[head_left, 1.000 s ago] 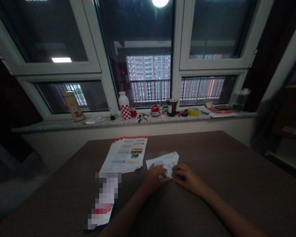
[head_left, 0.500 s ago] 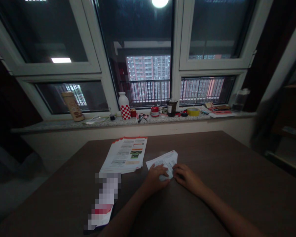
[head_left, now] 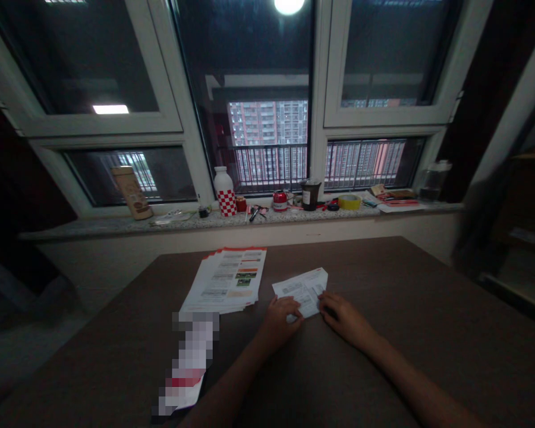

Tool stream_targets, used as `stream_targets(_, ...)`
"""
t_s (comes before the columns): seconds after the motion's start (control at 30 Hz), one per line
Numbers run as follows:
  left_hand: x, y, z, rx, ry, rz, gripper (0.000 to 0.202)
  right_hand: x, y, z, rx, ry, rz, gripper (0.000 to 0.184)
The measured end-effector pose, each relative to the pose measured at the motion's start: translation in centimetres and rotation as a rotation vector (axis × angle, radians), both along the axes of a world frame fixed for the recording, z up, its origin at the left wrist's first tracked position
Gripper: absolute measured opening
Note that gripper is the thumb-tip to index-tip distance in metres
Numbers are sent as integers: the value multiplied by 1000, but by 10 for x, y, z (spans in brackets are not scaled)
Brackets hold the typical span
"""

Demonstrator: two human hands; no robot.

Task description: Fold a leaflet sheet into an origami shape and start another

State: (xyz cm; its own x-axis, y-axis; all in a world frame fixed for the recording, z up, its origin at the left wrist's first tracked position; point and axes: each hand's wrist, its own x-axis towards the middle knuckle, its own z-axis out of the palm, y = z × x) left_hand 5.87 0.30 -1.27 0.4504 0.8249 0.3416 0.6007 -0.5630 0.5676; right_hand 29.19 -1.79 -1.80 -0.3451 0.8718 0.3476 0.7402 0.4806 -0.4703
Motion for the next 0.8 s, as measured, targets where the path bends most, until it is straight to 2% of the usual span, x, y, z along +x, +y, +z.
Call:
stream_targets(0.17, 1, 1, 1, 17, 1, -25, 9, -4, -5, 4, 112, -96, 3, 17)
stream_targets(0.3, 1, 1, 1, 29, -7, -17, 10, -11, -9, 10, 130, -141, 2, 17)
stream_targets(0.67, 1, -1, 5, 12, -57, -16, 7, -13, -9, 16, 42, -76, 25, 19)
stream_targets(0.8, 0, 1, 5, 17, -72, -10, 11, -13, -9, 16, 25, -58, 1, 19)
